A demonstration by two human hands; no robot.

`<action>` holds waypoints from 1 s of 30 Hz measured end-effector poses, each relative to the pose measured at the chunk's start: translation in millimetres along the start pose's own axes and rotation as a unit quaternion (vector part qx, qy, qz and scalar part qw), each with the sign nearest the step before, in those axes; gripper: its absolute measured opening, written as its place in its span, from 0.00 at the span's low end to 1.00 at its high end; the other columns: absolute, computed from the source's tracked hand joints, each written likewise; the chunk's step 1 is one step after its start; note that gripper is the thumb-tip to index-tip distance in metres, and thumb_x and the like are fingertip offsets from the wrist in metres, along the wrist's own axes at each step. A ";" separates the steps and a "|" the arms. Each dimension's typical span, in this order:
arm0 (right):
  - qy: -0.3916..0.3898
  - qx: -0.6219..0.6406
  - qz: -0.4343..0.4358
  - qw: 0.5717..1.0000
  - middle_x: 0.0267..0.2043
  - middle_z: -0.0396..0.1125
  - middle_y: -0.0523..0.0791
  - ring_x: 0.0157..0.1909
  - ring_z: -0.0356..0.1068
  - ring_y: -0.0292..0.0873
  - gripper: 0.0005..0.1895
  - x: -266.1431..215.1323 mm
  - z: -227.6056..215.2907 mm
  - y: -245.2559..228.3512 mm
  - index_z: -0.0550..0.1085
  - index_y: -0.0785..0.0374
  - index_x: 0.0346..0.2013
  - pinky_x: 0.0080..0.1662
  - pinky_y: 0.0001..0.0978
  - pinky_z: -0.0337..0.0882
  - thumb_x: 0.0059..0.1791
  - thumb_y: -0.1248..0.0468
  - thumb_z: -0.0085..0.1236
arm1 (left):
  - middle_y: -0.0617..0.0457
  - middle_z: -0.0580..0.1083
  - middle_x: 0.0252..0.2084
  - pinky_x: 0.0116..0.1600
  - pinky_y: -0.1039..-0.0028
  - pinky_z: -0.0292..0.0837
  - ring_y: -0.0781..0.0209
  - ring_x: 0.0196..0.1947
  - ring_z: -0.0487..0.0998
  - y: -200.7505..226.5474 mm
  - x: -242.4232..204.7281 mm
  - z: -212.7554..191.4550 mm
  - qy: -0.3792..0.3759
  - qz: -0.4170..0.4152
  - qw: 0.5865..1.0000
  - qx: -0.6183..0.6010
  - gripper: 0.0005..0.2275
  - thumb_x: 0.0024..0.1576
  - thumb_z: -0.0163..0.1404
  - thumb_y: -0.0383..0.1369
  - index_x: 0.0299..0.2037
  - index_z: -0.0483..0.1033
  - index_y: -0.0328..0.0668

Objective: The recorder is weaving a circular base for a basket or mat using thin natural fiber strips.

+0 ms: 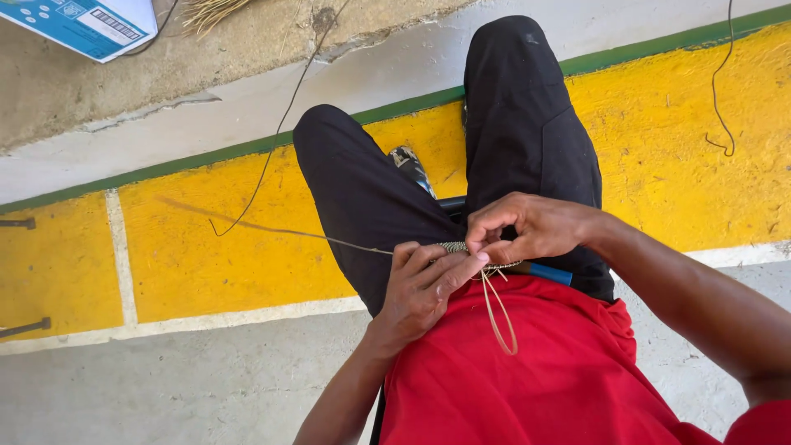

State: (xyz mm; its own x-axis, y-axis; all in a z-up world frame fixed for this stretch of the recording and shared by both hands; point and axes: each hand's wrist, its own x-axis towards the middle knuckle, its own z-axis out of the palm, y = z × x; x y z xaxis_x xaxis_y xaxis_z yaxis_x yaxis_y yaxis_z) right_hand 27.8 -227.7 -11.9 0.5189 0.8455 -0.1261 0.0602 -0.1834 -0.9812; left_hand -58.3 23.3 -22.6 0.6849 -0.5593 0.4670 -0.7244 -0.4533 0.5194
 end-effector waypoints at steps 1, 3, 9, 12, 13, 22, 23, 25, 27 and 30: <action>0.001 -0.002 -0.002 1.000 0.33 0.71 0.42 0.34 0.70 0.35 0.04 0.8 1.2 4.9 0.78 0.63 0.36 0.39 0.30 0.72 0.48 0.67 0.62 | 0.62 0.78 0.50 0.57 0.68 0.60 0.64 0.49 0.74 0.5 2.3 -1.2 0.000 0.002 1.000 0.002 0.24 0.60 0.54 0.20 0.67 0.70 0.53; 0.082 0.085 -0.001 0.993 0.34 0.72 0.40 0.36 0.71 0.33 0.03 1.6 5.8 14.6 0.78 0.63 0.36 0.42 0.28 0.75 0.49 0.70 0.57 | 0.62 0.78 0.52 0.57 0.68 0.60 0.64 0.50 0.74 2.2 5.6 -4.2 0.001 0.011 1.000 0.008 0.24 0.60 0.53 0.20 0.67 0.70 0.53; 0.329 0.120 -0.059 0.935 0.41 0.71 0.42 0.42 0.72 0.35 0.05 -23.1 -32.4 13.2 0.75 0.62 0.43 0.48 0.29 0.76 0.53 0.67 0.61 | 0.61 0.79 0.54 0.56 0.68 0.59 0.63 0.49 0.74 9.1 10.6 -10.2 0.023 0.002 1.000 0.013 0.22 0.61 0.55 0.23 0.66 0.69 0.49; 0.176 -0.016 -0.002 0.984 0.46 0.73 0.44 0.48 0.73 0.40 0.22 -32.6 9.7 -18.1 0.77 0.61 0.48 0.52 0.35 0.74 0.40 0.67 0.71 | 0.61 0.79 0.53 0.56 0.67 0.59 0.62 0.48 0.74 1.2 15.5 -7.7 0.042 0.001 0.999 0.033 0.22 0.61 0.56 0.24 0.66 0.69 0.46; 0.171 -0.010 0.004 0.985 0.46 0.73 0.44 0.48 0.73 0.40 0.22 -35.1 22.8 -14.6 0.77 0.61 0.48 0.52 0.35 0.74 0.40 0.67 0.71 | 0.61 0.79 0.53 0.56 0.67 0.59 0.62 0.48 0.74 4.6 11.0 -4.6 0.040 -0.007 0.999 0.029 0.22 0.61 0.56 0.24 0.66 0.69 0.46; 0.213 -0.057 -0.044 0.974 0.45 0.74 0.43 0.50 0.74 0.42 0.12 -53.2 47.1 8.0 0.78 0.58 0.45 0.53 0.36 0.74 0.46 0.68 0.64 | 0.59 0.78 0.50 0.55 0.67 0.63 0.62 0.46 0.75 -10.0 6.7 -21.1 0.079 -0.016 0.997 0.006 0.16 0.58 0.60 0.32 0.54 0.71 0.48; 0.202 -0.046 -0.041 0.977 0.45 0.74 0.43 0.49 0.73 0.43 0.13 -52.1 46.5 5.7 0.79 0.58 0.45 0.52 0.37 0.74 0.46 0.68 0.64 | 0.59 0.77 0.47 0.53 0.67 0.63 0.62 0.43 0.75 -13.7 5.1 -21.8 0.082 -0.024 0.996 0.009 0.14 0.57 0.61 0.32 0.50 0.72 0.49; 0.186 -0.032 -0.035 0.981 0.44 0.74 0.43 0.48 0.73 0.43 0.13 -50.0 44.1 2.5 0.80 0.58 0.45 0.50 0.37 0.75 0.46 0.69 0.63 | 0.60 0.77 0.44 0.50 0.67 0.63 0.62 0.41 0.74 -18.0 5.1 -23.1 0.085 -0.038 0.996 0.012 0.12 0.56 0.62 0.32 0.46 0.73 0.49; 0.154 -0.060 -0.070 0.984 0.44 0.73 0.43 0.48 0.72 0.43 0.13 -47.6 38.9 -0.6 0.80 0.57 0.46 0.50 0.36 0.73 0.47 0.69 0.63 | 0.59 0.76 0.40 0.46 0.68 0.63 0.61 0.38 0.73 -19.3 10.3 -25.4 0.083 -0.045 0.996 0.003 0.11 0.56 0.62 0.33 0.44 0.73 0.47; 0.191 -0.062 -0.048 0.979 0.46 0.72 0.42 0.51 0.72 0.42 0.12 -49.1 39.2 1.9 0.78 0.57 0.47 0.52 0.34 0.73 0.48 0.69 0.61 | 0.59 0.75 0.39 0.45 0.69 0.64 0.62 0.37 0.73 -21.2 13.7 -29.9 0.088 -0.037 0.995 -0.009 0.11 0.55 0.62 0.34 0.44 0.73 0.46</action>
State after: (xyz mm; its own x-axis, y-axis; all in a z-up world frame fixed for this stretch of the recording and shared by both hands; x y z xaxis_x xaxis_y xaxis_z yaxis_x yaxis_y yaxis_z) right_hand -31.0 -249.9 -13.3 0.7848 0.6176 0.0520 0.2148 -0.1924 -0.9575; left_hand -31.2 46.1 -5.9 0.7410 -0.3934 0.5442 -0.6706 -0.4752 0.5696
